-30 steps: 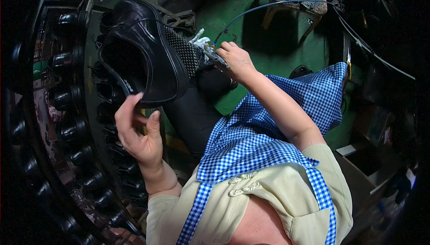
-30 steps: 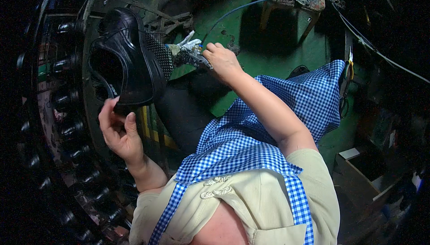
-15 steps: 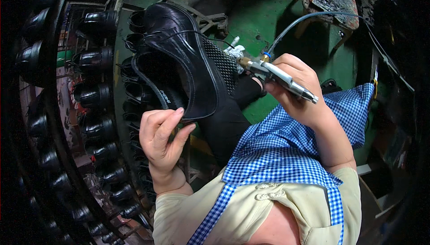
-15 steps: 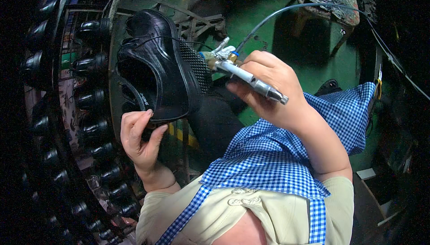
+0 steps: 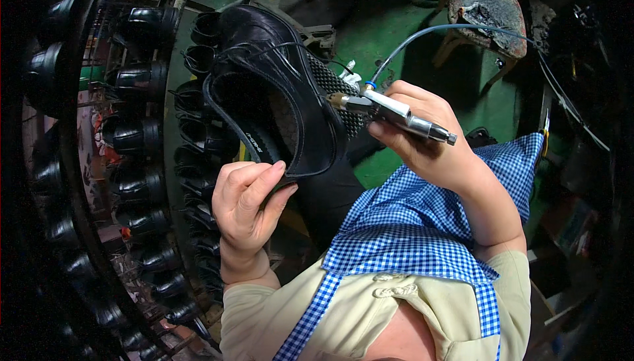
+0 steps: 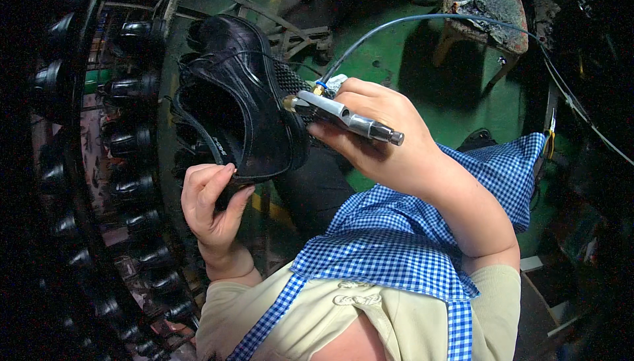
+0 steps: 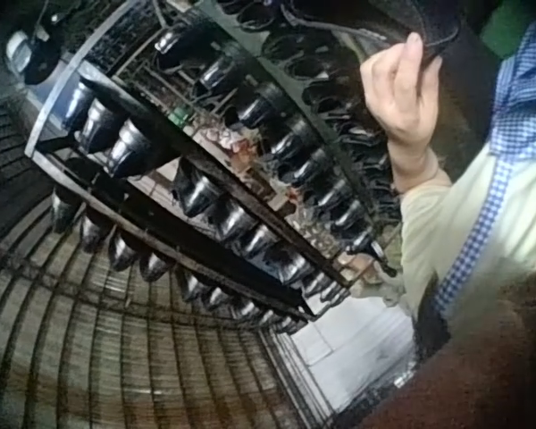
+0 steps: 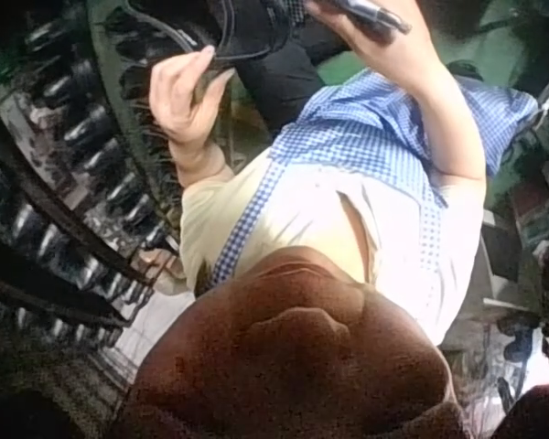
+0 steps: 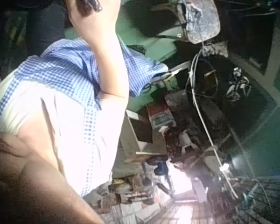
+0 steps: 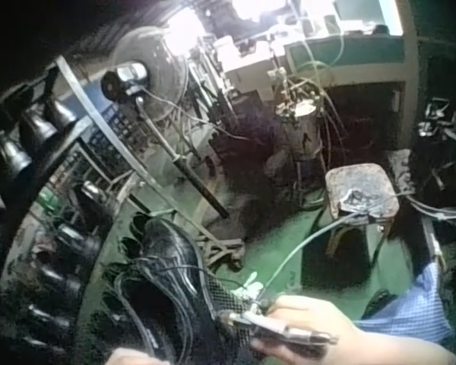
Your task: Apply adhesive or treatment to shoe components using a specialized pneumatic spray tool.
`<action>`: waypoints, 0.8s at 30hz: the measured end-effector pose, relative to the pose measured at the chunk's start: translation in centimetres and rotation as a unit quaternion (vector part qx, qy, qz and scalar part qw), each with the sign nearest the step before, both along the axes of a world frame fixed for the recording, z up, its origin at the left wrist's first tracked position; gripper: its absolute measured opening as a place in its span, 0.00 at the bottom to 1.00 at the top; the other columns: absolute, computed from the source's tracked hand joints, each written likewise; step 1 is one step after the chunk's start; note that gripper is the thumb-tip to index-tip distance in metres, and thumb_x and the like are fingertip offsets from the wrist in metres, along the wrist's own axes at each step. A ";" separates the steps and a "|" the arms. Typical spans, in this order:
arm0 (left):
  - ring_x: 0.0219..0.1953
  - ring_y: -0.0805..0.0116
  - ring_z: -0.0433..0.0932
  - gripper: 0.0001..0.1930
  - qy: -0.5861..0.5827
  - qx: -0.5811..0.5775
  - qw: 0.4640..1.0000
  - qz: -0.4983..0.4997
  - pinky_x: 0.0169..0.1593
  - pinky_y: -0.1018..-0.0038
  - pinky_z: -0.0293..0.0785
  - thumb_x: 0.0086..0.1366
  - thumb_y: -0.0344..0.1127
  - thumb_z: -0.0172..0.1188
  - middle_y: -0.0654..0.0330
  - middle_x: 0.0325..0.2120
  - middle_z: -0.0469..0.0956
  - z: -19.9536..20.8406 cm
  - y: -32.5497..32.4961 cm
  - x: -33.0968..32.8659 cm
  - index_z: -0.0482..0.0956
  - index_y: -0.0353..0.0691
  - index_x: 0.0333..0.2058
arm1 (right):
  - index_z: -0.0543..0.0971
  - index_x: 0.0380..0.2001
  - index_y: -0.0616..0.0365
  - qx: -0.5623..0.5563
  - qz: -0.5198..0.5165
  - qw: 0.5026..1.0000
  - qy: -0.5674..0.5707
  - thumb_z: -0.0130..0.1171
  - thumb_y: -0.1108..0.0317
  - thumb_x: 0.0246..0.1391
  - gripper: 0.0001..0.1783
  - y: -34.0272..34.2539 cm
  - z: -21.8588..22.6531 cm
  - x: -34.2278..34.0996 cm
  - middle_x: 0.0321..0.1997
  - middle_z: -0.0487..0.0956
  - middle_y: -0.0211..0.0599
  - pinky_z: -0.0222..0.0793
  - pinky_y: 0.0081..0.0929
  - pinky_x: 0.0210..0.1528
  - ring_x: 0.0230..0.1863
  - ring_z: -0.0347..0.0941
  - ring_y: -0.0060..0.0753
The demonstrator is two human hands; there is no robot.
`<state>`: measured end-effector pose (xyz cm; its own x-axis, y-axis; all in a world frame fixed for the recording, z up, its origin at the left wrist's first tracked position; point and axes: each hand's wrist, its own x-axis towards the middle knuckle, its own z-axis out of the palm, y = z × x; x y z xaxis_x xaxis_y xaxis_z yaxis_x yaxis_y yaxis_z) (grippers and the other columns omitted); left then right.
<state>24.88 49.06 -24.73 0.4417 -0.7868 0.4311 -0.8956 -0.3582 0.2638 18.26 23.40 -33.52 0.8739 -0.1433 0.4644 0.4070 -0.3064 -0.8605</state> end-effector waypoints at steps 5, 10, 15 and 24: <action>0.35 0.63 0.77 0.25 0.002 -0.004 1.000 -0.014 0.36 0.72 0.74 0.46 0.23 0.75 0.61 0.35 0.79 -0.1 -0.2 0.2 0.82 0.40 0.47 | 0.77 0.27 0.61 -0.021 -0.003 1.000 0.001 0.69 0.70 0.51 0.09 -0.2 0.4 0.0 0.27 0.74 0.42 0.70 0.36 0.28 0.28 0.74 0.47; 0.35 0.62 0.77 0.25 0.019 0.001 0.999 -0.034 0.35 0.72 0.75 0.46 0.22 0.74 0.60 0.35 0.79 0.1 -0.4 0.5 0.83 0.40 0.46 | 0.78 0.28 0.58 -0.090 -0.017 0.996 -0.017 0.70 0.68 0.49 0.09 -0.3 1.1 0.1 0.27 0.74 0.40 0.71 0.36 0.29 0.29 0.75 0.44; 0.35 0.63 0.78 0.26 0.028 0.013 0.998 -0.053 0.36 0.73 0.76 0.45 0.21 0.73 0.61 0.35 0.80 0.7 -0.4 1.0 0.83 0.41 0.46 | 0.78 0.27 0.58 -0.171 -0.009 0.985 0.017 0.70 0.65 0.49 0.11 -0.7 2.3 -0.6 0.28 0.74 0.38 0.72 0.35 0.29 0.30 0.75 0.43; 0.34 0.65 0.77 0.21 -0.012 0.051 0.995 -0.081 0.35 0.72 0.75 0.46 0.26 0.73 0.65 0.33 0.81 1.9 -1.2 1.8 0.84 0.43 0.43 | 0.77 0.26 0.58 -0.232 0.015 0.971 0.055 0.71 0.63 0.47 0.13 -1.0 4.3 -2.5 0.29 0.74 0.36 0.72 0.33 0.31 0.32 0.74 0.40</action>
